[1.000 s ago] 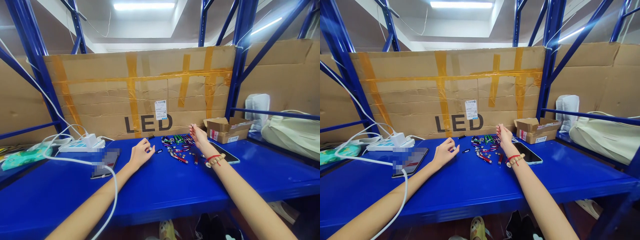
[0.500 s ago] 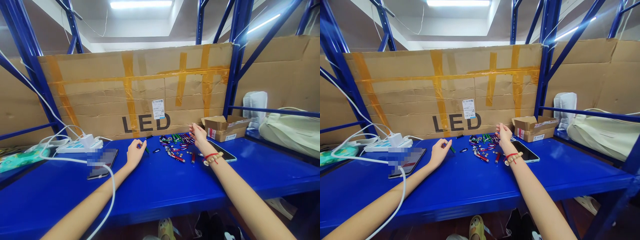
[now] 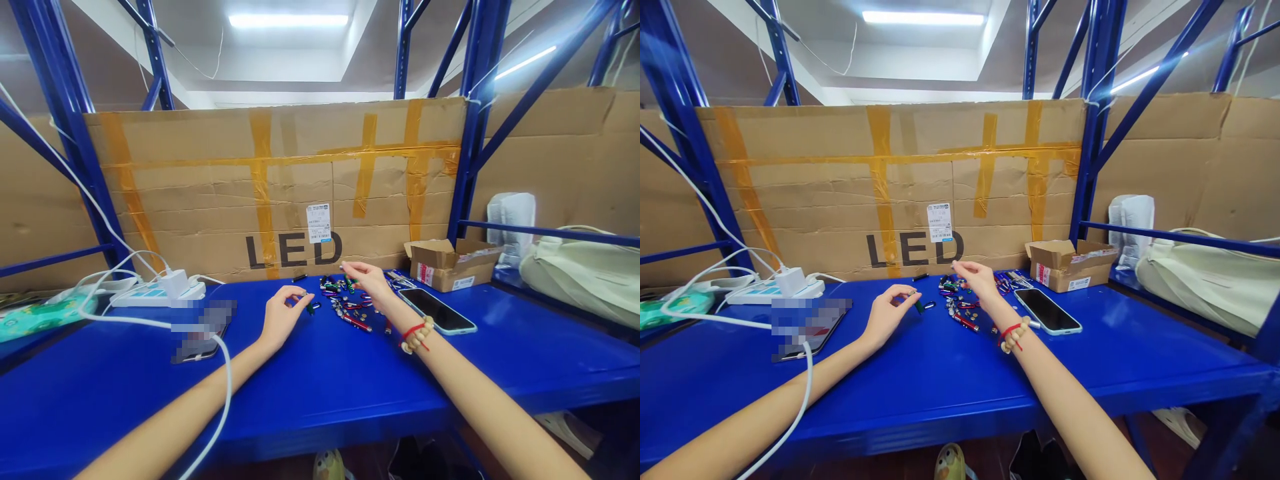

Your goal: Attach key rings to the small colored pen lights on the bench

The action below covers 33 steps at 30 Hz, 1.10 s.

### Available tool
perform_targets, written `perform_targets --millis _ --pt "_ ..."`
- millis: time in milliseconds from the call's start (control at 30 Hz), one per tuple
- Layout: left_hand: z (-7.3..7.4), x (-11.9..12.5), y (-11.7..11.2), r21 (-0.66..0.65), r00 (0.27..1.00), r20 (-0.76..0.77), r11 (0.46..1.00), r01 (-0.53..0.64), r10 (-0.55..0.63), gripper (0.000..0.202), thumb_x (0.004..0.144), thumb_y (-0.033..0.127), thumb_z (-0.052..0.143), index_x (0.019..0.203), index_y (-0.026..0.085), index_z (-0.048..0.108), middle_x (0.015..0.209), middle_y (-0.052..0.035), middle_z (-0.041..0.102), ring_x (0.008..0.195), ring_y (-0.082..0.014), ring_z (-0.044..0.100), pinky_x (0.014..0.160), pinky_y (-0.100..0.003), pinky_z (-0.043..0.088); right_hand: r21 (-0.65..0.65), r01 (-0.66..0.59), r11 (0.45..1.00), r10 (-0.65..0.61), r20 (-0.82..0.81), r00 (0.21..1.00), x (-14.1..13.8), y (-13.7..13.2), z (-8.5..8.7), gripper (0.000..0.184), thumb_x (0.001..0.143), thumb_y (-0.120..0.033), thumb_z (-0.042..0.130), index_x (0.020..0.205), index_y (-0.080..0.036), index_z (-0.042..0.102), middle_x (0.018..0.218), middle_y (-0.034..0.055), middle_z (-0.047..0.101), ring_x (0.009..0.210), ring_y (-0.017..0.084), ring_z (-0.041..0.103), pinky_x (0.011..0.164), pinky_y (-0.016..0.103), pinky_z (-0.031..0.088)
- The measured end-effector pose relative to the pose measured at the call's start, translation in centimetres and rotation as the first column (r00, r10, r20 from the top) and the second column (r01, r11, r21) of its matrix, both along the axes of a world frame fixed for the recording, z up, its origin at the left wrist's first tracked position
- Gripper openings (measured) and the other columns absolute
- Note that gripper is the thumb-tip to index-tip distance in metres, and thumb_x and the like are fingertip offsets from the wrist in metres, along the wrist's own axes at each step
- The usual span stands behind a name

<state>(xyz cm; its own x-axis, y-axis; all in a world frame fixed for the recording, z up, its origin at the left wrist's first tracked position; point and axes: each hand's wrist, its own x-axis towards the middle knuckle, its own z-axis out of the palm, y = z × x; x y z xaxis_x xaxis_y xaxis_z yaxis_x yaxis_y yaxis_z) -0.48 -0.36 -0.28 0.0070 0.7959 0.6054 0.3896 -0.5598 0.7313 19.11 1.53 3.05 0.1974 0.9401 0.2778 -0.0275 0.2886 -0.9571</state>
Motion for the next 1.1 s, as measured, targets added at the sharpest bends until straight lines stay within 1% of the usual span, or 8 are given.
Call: perform_targets --millis 100,233,433,567,700,833,900,1100 --pt "-0.2 0.4 -0.4 -0.043 0.992 0.042 0.992 0.121 -0.119 0.023 0.079 0.04 0.052 0.075 0.018 0.054 0.088 -0.004 0.067 0.078 -0.0145 0.06 0.072 -0.026 0.044 0.131 -0.168 0.977 0.136 0.228 0.964 -2.0 -0.6 -0.6 0.024 0.062 -0.035 0.069 0.074 -0.014 0.069 0.075 0.0045 0.069 0.067 0.013 0.059 0.054 0.021 0.044" --pt "-0.6 0.6 -0.7 -0.09 0.973 0.062 0.969 0.228 -0.223 0.022 0.085 0.041 0.042 0.082 0.019 0.045 0.067 0.003 0.06 0.063 -0.0112 0.058 0.067 -0.025 0.045 0.228 -0.308 0.924 0.195 0.41 0.891 -3.3 -0.7 -1.3 0.019 0.065 -0.032 0.066 0.07 -0.013 0.069 0.071 0.0046 0.069 0.066 0.014 0.06 0.064 0.026 0.046" --pt "-0.5 0.5 -0.5 0.006 0.981 -0.124 0.988 0.154 -0.152 0.014 0.085 0.028 0.042 0.091 0.019 0.052 0.089 -0.0003 0.06 0.085 -0.013 0.056 0.079 -0.025 0.043 0.331 -0.251 0.91 0.075 0.464 0.883 -3.4 -0.5 -1.6 0.015 0.069 -0.028 0.064 0.071 -0.014 0.069 0.073 0.0051 0.07 0.068 0.015 0.062 0.068 0.027 0.046" --pt "-0.7 0.3 -0.3 -0.012 0.965 -0.199 0.985 0.17 -0.169 0.019 0.086 0.025 0.039 0.095 0.019 0.055 0.085 -0.0007 0.063 0.078 -0.0134 0.057 0.076 -0.025 0.045 0.381 -0.221 0.898 -0.006 0.512 0.859 -3.4 -0.8 -1.6 0.011 0.07 -0.025 0.064 0.07 -0.016 0.069 0.072 0.0047 0.07 0.067 0.016 0.062 0.063 0.026 0.046" --pt "-1.0 0.1 -0.2 0.002 0.946 -0.259 0.979 0.202 -0.195 0.021 0.087 0.026 0.04 0.097 0.019 0.057 0.092 -0.0018 0.066 0.084 -0.0146 0.059 0.078 -0.025 0.044 0.406 -0.254 0.878 -0.014 0.553 0.833 -3.4 -1.0 -1.6 0.008 0.07 -0.023 0.064 0.067 -0.016 0.069 0.071 0.0041 0.07 0.067 0.015 0.063 0.062 0.024 0.046" --pt "-1.1 -0.1 -0.3 0.006 0.931 -0.297 0.975 0.222 -0.21 0.023 0.088 0.025 0.038 0.097 0.019 0.058 0.095 -0.0021 0.066 0.087 -0.0148 0.06 0.079 -0.024 0.044 0.366 -0.298 0.882 0.019 0.603 0.798 -3.1 -1.0 -1.5 0.009 0.072 -0.022 0.062 0.069 -0.016 0.067 0.07 0.0036 0.069 0.066 0.015 0.062 0.061 0.024 0.046" --pt "-1.2 -0.2 -0.3 0.009 0.922 -0.324 0.973 0.23 -0.214 0.023 0.088 0.026 0.039 0.098 0.019 0.059 0.096 -0.0024 0.067 0.087 -0.0152 0.061 0.08 -0.025 0.044 0.354 -0.339 0.872 0.017 0.67 0.742 -2.7 -1.0 -1.4 0.009 0.075 -0.021 0.061 0.07 -0.016 0.066 0.069 0.0028 0.068 0.064 0.014 0.061 0.06 0.023 0.044" --pt "-1.2 -0.2 -0.8 0.02 0.897 -0.36 0.959 0.282 -0.256 0.025 0.088 0.029 0.037 0.099 0.02 0.058 0.094 -0.0029 0.066 0.085 -0.0159 0.061 0.078 -0.024 0.045 0.334 -0.534 0.777 -0.089 0.898 0.432 -1.8 -1.4 -0.7 0.024 0.089 -0.022 0.042 0.076 -0.016 0.06 0.075 0.0027 0.062 0.068 0.012 0.054 0.065 0.023 0.04"
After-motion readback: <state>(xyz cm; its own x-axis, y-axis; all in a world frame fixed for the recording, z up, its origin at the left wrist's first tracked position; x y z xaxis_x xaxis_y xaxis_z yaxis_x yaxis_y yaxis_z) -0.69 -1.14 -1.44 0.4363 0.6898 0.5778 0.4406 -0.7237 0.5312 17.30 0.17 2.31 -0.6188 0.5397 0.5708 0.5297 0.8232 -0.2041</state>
